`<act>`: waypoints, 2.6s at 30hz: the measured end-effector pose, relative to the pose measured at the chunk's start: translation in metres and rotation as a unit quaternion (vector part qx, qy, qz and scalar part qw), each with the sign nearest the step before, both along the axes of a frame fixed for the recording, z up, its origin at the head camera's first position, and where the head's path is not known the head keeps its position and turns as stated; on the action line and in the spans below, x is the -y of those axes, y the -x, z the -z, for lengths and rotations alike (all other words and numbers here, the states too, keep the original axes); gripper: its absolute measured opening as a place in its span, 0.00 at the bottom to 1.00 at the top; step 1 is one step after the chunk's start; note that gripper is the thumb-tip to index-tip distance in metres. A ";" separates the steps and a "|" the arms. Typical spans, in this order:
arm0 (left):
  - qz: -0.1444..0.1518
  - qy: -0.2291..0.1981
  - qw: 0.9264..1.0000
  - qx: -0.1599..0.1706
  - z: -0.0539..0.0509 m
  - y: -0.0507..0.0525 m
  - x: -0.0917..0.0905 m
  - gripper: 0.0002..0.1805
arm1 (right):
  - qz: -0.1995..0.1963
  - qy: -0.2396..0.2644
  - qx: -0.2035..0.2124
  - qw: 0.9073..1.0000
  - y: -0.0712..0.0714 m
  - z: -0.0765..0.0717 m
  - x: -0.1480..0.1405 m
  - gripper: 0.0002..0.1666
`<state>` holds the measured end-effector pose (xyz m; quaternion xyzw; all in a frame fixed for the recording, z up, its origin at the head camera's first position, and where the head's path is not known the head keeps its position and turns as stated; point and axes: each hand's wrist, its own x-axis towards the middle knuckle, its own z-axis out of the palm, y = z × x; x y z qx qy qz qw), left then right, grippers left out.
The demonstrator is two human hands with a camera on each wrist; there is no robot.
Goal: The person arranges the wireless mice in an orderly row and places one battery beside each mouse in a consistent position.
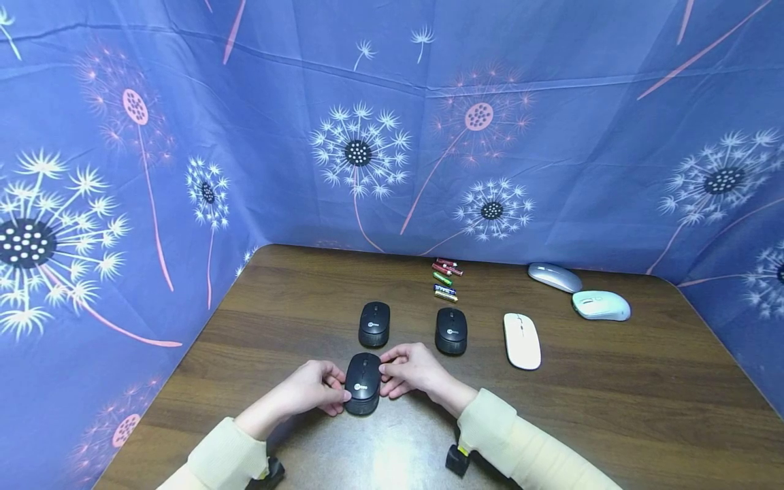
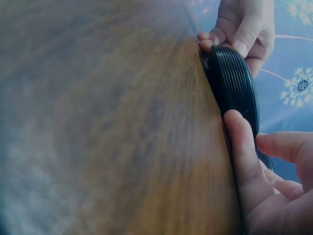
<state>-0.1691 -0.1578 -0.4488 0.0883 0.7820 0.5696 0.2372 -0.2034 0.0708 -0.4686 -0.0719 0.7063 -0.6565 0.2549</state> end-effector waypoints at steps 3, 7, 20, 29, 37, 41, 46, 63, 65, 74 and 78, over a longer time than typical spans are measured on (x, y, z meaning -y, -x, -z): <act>-0.002 0.004 1.000 0.000 -0.001 0.000 -0.001 0.17 | -0.001 0.006 0.000 1.000 0.000 -0.001 -0.001 0.17; -0.005 0.010 1.000 0.002 -0.003 0.000 -0.002 0.17 | -0.004 0.015 0.002 1.000 -0.001 -0.002 -0.004 0.17; 0.009 0.061 0.998 -0.018 -0.018 0.005 -0.002 0.18 | -0.049 0.006 0.003 0.999 -0.006 -0.009 -0.021 0.19; 0.020 0.099 0.994 -0.049 -0.032 0.018 -0.005 0.19 | -0.093 -0.025 -0.023 0.995 -0.012 -0.034 -0.044 0.21; 0.049 0.115 0.990 -0.073 -0.056 0.028 -0.018 0.17 | -0.120 -0.049 -0.069 0.989 -0.011 -0.060 -0.074 0.22; 0.069 0.122 0.986 -0.086 -0.066 0.035 -0.029 0.17 | -0.117 -0.061 -0.091 0.987 -0.011 -0.075 -0.091 0.21; 0.095 0.134 0.981 -0.106 -0.075 0.045 -0.043 0.18 | -0.099 -0.079 -0.112 0.986 -0.009 -0.093 -0.112 0.21; 0.141 0.077 0.979 -0.125 -0.113 0.072 -0.110 0.19 | -0.027 -0.163 -0.148 0.975 0.014 -0.127 -0.186 0.24; 0.147 0.074 0.979 -0.122 -0.113 0.075 -0.119 0.20 | -0.017 -0.170 -0.149 0.974 0.017 -0.130 -0.195 0.25; 0.133 0.037 0.987 -0.079 -0.118 0.090 -0.163 0.21 | 0.030 -0.193 -0.179 0.964 0.032 -0.135 -0.236 0.29; 0.109 0.015 0.992 -0.055 -0.117 0.100 -0.178 0.21 | 0.052 -0.240 -0.186 0.952 0.039 -0.135 -0.252 0.29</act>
